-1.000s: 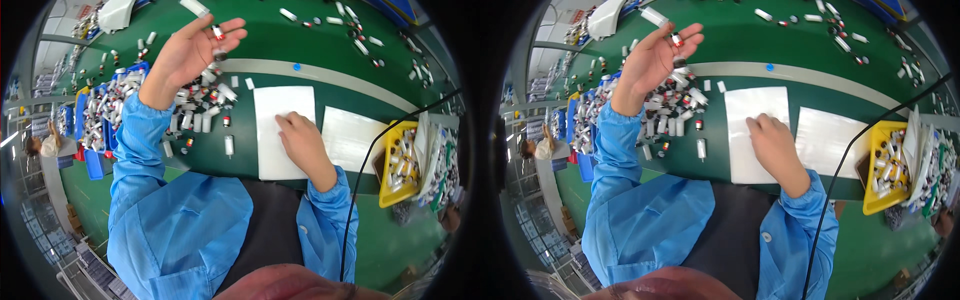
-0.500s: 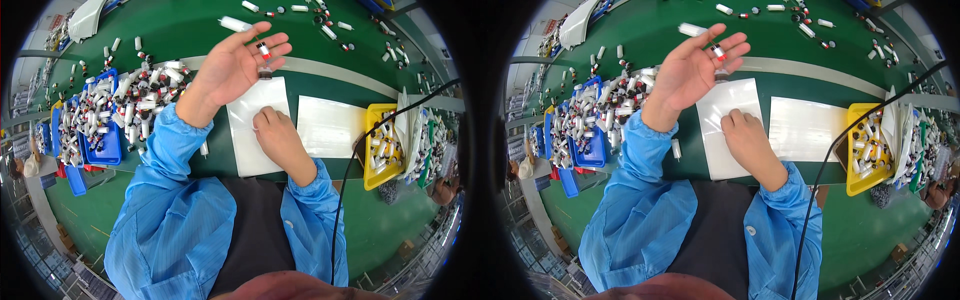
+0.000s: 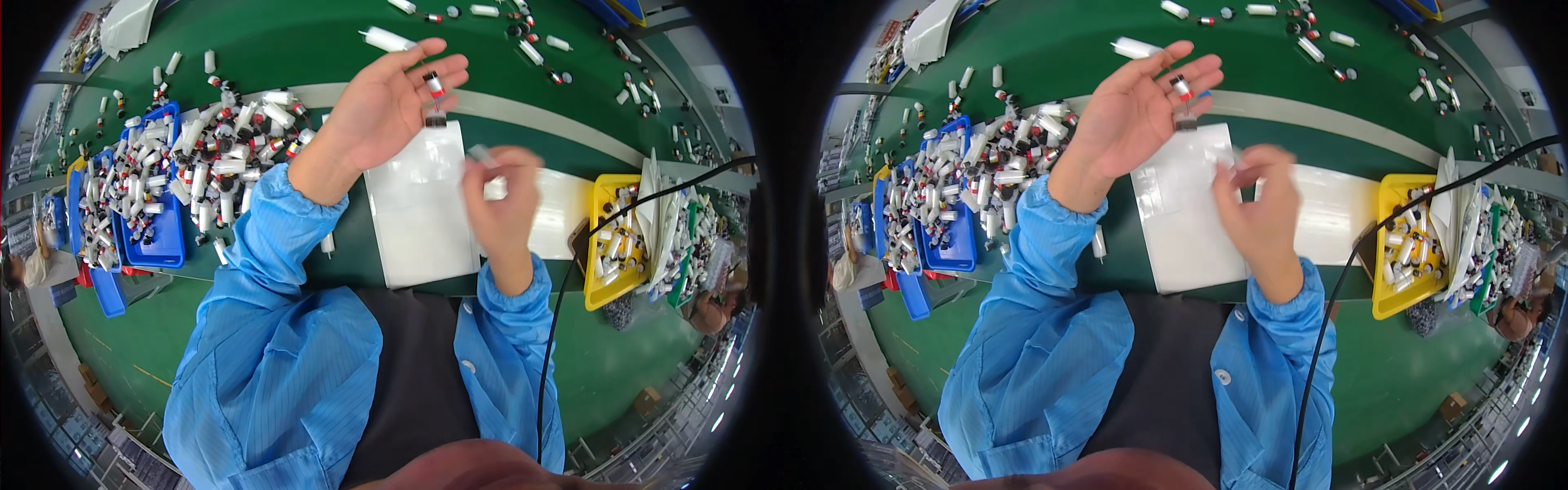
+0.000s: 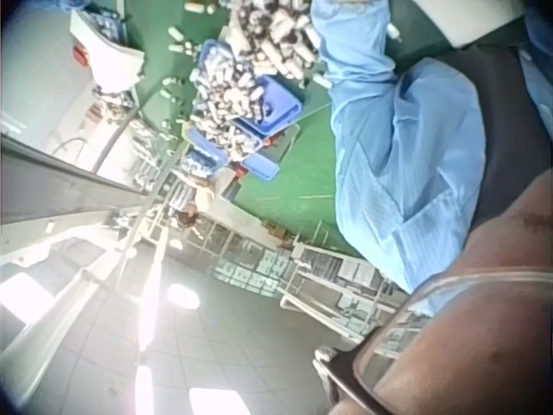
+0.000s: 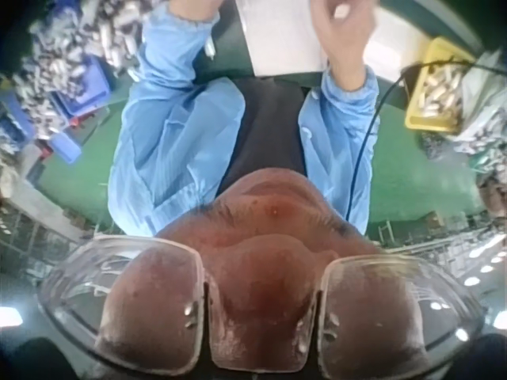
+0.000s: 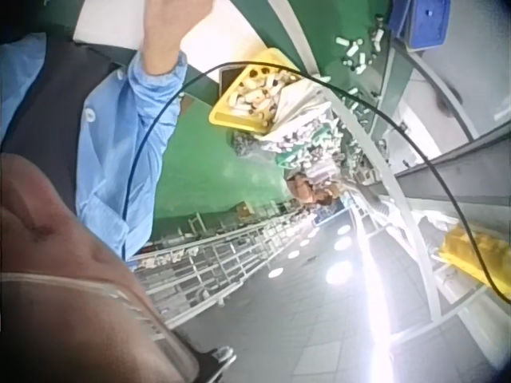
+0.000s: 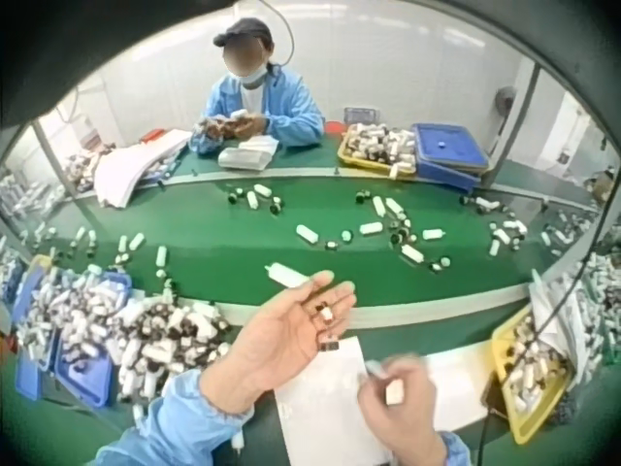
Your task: Assembling small electronic components by fitting them into white plastic sleeves and applying colored tape.
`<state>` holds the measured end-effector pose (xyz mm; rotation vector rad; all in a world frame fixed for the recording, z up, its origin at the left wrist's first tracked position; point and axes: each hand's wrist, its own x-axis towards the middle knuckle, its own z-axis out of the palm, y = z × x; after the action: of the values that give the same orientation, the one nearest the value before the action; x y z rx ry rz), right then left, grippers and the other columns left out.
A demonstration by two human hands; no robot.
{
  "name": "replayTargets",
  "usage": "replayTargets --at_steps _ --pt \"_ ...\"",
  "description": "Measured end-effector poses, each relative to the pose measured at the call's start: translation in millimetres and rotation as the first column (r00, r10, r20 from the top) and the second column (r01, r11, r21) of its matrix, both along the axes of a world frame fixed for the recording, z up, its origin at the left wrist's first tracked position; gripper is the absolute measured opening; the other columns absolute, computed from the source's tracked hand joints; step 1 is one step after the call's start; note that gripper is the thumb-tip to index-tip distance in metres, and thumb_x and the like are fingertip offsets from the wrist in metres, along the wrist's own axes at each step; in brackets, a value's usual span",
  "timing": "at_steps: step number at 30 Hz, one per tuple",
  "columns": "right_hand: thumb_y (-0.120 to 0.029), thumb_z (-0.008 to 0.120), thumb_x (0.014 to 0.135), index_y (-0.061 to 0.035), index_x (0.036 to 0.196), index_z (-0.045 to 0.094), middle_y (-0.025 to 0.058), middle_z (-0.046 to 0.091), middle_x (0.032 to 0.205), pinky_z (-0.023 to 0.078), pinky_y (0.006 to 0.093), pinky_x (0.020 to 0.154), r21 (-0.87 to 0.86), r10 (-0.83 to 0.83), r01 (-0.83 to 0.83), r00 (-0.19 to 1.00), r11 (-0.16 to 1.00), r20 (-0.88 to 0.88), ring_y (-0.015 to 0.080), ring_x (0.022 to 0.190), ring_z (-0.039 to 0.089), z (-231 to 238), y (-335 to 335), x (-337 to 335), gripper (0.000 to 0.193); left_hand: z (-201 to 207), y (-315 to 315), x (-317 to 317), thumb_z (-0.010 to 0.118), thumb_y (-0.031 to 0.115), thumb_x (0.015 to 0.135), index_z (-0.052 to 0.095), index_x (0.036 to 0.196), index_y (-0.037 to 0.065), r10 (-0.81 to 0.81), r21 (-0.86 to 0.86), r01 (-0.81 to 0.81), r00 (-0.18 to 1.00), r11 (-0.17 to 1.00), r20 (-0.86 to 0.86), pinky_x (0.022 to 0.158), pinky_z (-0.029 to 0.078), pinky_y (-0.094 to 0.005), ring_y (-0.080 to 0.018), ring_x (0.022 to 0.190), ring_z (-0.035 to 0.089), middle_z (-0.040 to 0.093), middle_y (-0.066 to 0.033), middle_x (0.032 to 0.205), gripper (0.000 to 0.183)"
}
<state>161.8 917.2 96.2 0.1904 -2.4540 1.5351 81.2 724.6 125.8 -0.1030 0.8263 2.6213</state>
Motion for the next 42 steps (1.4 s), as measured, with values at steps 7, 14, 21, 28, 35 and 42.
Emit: replayTargets --at_steps 7,14,21,28,35,42 --pt "0.002 0.071 0.084 -0.0005 0.118 0.045 0.0128 0.059 0.111 0.054 0.0304 0.077 -0.348 0.091 -0.167 0.97 0.923 -0.224 0.0197 0.091 0.068 -11 -24 -48 0.043 -4 14 8 0.043 0.032 0.105 0.045 0.138 0.003 -0.112 -0.064 0.11 0.993 0.992 -0.037 0.109 0.041 -0.039 -0.0286 0.125 0.053 0.052 -0.0194 0.141 0.044" --pt "0.008 0.053 0.092 -0.0073 0.123 0.042 0.0098 0.057 0.114 0.055 0.0359 0.069 -0.94 0.289 -0.102 0.957 0.324 -0.004 0.0261 0.09 0.066 -8 -5 -56 0.036 -10 6 -1 0.048 0.011 0.101 0.041 0.141 0.0 -0.228 -0.184 0.193 0.954 0.964 -0.194 0.108 0.046 -0.0385 -0.0304 0.129 0.055 0.052 -0.0264 0.139 0.042" --pt "0.009 0.053 0.093 -0.0053 0.126 0.034 0.013 0.049 0.117 0.058 0.0363 0.076 -0.846 0.138 -0.135 0.988 0.516 -0.074 0.0238 0.094 0.065 -14 -16 -45 0.04 -19 8 -4 0.059 -0.001 0.096 0.042 0.142 -0.001 -0.261 -0.324 0.167 0.927 0.931 -0.27 0.103 0.051 -0.0367 -0.0272 0.121 0.062 0.059 -0.0207 0.134 0.05" --pt "0.012 0.058 0.091 -0.0039 0.123 0.033 0.0136 0.046 0.117 0.056 0.0311 0.081 -0.602 -0.015 -0.159 0.962 0.783 -0.273 0.019 0.092 0.063 -14 -20 -39 0.044 -24 9 -4 0.058 -0.002 0.095 0.046 0.142 0.0 -0.242 -0.187 0.191 0.921 0.964 -0.306 0.106 0.049 -0.0375 -0.0269 0.123 0.06 0.061 -0.0156 0.132 0.049" --pt "0.009 0.06 0.091 -0.004 0.125 0.035 0.0147 0.053 0.116 0.056 0.0295 0.081 -0.718 0.013 -0.144 0.983 0.682 -0.184 0.0159 0.089 0.061 6 -18 -44 0.044 -31 12 -3 0.059 -0.001 0.095 0.044 0.143 0.0 -0.298 0.066 0.35 0.871 0.935 -0.39 0.103 0.049 -0.0367 -0.025 0.12 0.06 0.062 -0.0139 0.131 0.051" --pt "0.003 0.063 0.092 -0.0035 0.123 0.038 0.0155 0.064 0.108 0.053 0.0264 0.076 -0.685 0.105 -0.18 0.983 0.706 -0.15 0.0153 0.093 0.063 14 -7 -57 0.04 -30 22 9 0.061 -0.001 0.094 0.046 0.142 0.0 -0.426 -0.202 0.381 0.86 0.902 -0.28 0.102 0.05 -0.0351 -0.0198 0.118 0.061 0.062 -0.0104 0.128 0.05"
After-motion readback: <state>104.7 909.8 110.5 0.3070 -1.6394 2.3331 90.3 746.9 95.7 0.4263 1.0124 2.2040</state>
